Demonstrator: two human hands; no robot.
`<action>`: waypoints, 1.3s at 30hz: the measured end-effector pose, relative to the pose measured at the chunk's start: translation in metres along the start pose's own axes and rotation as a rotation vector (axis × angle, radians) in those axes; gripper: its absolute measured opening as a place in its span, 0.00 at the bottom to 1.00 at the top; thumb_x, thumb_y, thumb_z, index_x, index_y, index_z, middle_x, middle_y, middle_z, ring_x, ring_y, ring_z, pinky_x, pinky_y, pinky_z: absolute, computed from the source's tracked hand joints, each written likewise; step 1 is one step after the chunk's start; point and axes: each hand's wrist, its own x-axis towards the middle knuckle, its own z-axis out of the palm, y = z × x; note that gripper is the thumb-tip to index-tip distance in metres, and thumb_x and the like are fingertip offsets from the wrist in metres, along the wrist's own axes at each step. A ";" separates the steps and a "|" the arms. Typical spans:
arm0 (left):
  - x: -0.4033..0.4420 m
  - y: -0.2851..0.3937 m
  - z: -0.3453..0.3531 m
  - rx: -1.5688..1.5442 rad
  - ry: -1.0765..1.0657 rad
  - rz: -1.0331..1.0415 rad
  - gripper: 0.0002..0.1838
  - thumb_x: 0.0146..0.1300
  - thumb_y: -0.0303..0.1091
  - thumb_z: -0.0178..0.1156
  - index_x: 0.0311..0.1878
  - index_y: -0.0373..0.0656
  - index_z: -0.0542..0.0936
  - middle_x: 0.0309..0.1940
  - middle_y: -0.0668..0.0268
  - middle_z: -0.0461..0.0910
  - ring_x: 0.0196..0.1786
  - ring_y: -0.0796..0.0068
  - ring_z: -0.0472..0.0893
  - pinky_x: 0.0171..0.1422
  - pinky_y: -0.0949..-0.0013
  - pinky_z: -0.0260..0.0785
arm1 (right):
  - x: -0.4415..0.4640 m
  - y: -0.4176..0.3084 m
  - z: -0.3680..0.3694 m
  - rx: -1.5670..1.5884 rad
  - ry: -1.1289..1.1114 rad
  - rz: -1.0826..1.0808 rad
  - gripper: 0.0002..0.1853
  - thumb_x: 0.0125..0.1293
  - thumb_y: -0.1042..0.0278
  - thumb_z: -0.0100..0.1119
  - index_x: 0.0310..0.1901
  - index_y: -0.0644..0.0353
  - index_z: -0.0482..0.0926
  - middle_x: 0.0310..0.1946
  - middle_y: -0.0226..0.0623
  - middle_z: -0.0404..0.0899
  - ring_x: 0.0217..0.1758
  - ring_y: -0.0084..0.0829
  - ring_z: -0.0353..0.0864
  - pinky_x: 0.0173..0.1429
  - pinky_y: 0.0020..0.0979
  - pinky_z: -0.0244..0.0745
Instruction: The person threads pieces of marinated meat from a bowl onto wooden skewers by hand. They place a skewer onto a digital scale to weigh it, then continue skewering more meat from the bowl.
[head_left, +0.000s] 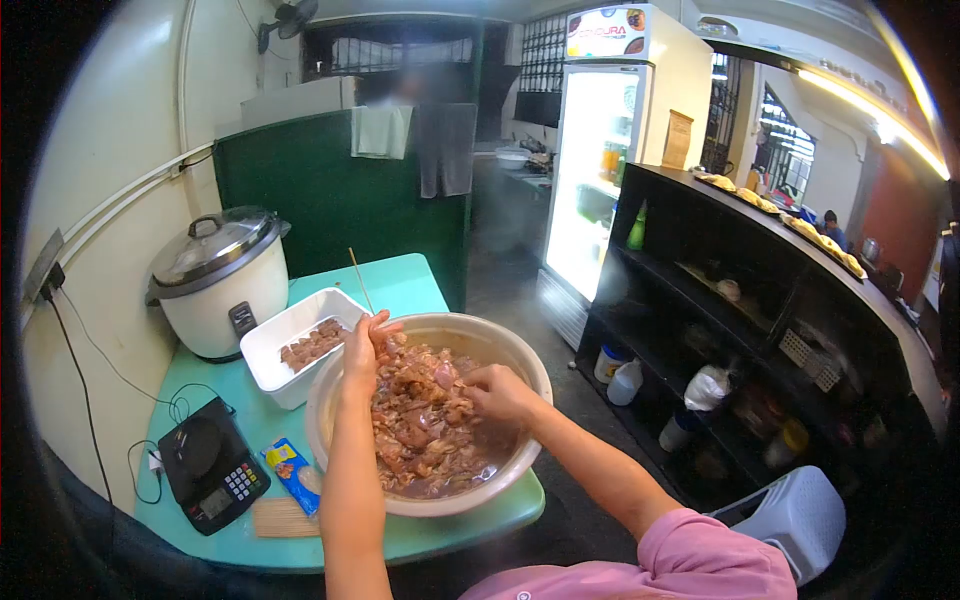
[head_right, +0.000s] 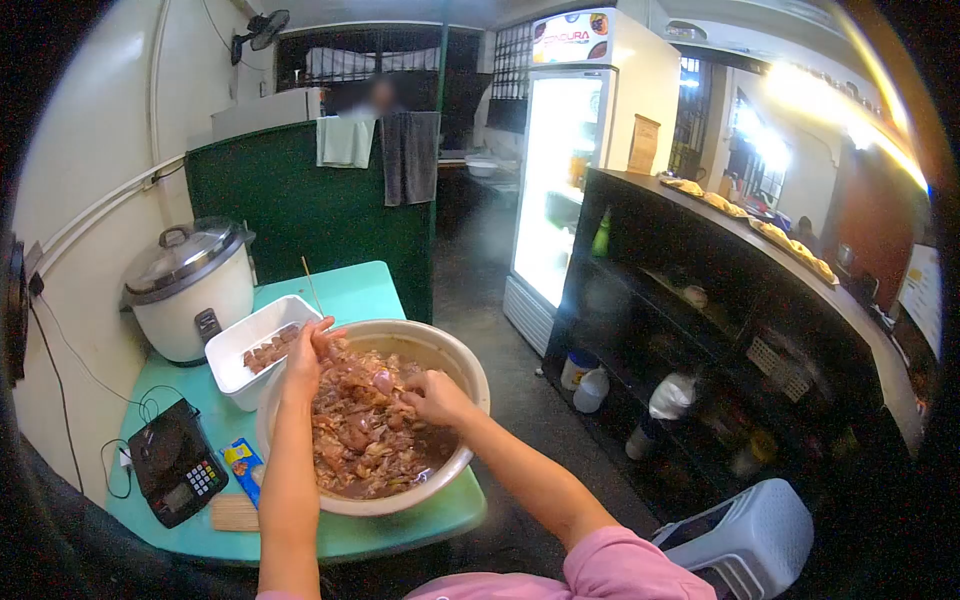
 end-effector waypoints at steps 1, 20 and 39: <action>0.002 -0.003 -0.003 0.004 0.008 0.003 0.24 0.66 0.47 0.39 0.53 0.38 0.74 0.36 0.59 0.82 0.23 0.83 0.65 0.27 0.79 0.58 | 0.000 0.001 0.001 0.007 0.022 0.019 0.08 0.54 0.69 0.59 0.33 0.64 0.82 0.30 0.52 0.80 0.35 0.48 0.80 0.42 0.40 0.73; 0.002 -0.003 -0.005 -0.311 -0.140 -0.137 0.20 0.69 0.35 0.46 0.59 0.32 0.63 0.45 0.48 0.78 0.50 0.57 0.78 0.55 0.59 0.71 | 0.004 0.012 0.000 -0.029 -0.032 -0.061 0.10 0.55 0.65 0.59 0.34 0.61 0.83 0.30 0.50 0.81 0.35 0.47 0.80 0.48 0.40 0.72; 0.005 -0.007 -0.003 0.077 -0.010 -0.071 0.25 0.62 0.31 0.48 0.63 0.32 0.62 0.45 0.63 0.80 0.31 0.85 0.70 0.30 0.80 0.57 | 0.005 0.017 0.002 -0.028 0.031 -0.086 0.09 0.56 0.67 0.57 0.33 0.62 0.82 0.29 0.54 0.79 0.36 0.51 0.79 0.44 0.44 0.73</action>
